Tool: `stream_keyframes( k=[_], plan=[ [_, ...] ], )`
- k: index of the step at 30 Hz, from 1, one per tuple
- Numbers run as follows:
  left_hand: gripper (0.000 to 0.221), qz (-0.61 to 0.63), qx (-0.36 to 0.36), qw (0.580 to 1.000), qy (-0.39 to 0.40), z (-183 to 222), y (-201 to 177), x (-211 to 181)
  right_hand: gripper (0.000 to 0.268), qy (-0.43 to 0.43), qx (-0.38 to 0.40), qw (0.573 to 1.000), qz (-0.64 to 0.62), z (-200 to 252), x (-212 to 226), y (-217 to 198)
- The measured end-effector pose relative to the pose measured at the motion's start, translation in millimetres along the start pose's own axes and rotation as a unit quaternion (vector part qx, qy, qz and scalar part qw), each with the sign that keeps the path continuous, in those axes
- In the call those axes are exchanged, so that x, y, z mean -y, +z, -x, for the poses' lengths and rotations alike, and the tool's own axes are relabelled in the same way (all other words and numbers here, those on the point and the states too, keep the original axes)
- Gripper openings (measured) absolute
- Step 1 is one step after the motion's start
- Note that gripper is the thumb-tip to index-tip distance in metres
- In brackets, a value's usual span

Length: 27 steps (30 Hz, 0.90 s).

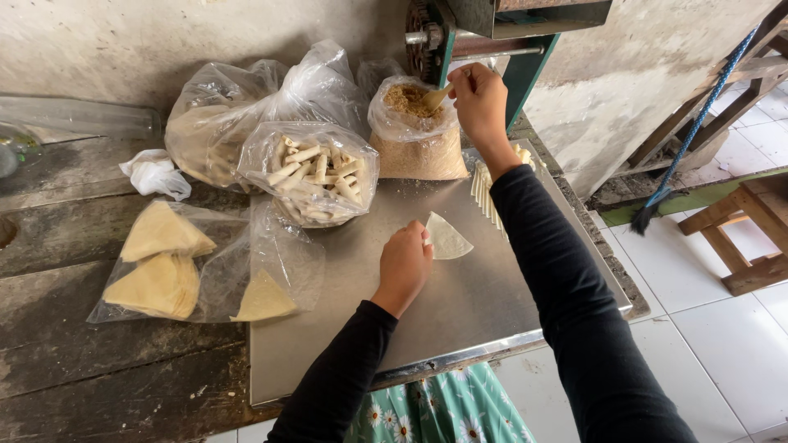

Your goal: The person repeatedly scoops a grainy filling onto triangular wrappers, folds them into cones, and stacks the finished rolls on a metal table. The person handles wrappers, filling, and a small wooden spoon throughout the process.

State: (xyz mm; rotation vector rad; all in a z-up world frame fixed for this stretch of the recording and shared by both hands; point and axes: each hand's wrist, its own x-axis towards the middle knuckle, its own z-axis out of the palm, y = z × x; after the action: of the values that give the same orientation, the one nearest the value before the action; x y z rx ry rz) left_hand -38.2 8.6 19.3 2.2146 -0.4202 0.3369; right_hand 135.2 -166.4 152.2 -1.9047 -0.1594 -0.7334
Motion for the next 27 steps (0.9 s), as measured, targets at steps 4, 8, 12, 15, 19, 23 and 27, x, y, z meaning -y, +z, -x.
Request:
stream_keyframes(
  k=[4, 8, 12, 15, 19, 23, 27],
  plan=[
    [0.011, 0.002, -0.003, 1.000, -0.012, -1, -2, -1, 0.021, 0.042, -0.043, 0.997, -0.050, -2, -16, 10],
    [0.006, 0.000, -0.022, 1.000, 0.004, -3, -1, 3, 0.021, 0.065, -0.078, 0.991, -0.083, -7, -29, 11],
    [0.012, 0.010, -0.052, 0.998, 0.021, -2, -2, 6, 0.022, 0.106, -0.086, 0.976, -0.171, -7, -36, 9],
    [0.012, 0.015, -0.028, 0.999, -0.006, -4, -7, 5, 0.022, 0.138, -0.088, 0.952, -0.258, -6, -33, 0],
    [0.017, 0.053, 0.006, 0.997, -0.059, -7, -14, 4, 0.021, 0.182, -0.050, 0.902, -0.387, 11, -24, -28],
    [0.018, 0.068, 0.006, 0.996, -0.053, -9, -16, 9, 0.021, 0.224, -0.008, 0.874, -0.432, 56, -23, -68],
    [0.017, 0.083, 0.020, 0.994, -0.070, -10, -15, 18, 0.023, 0.270, 0.044, 0.888, -0.369, 126, -35, -87]
  ],
)
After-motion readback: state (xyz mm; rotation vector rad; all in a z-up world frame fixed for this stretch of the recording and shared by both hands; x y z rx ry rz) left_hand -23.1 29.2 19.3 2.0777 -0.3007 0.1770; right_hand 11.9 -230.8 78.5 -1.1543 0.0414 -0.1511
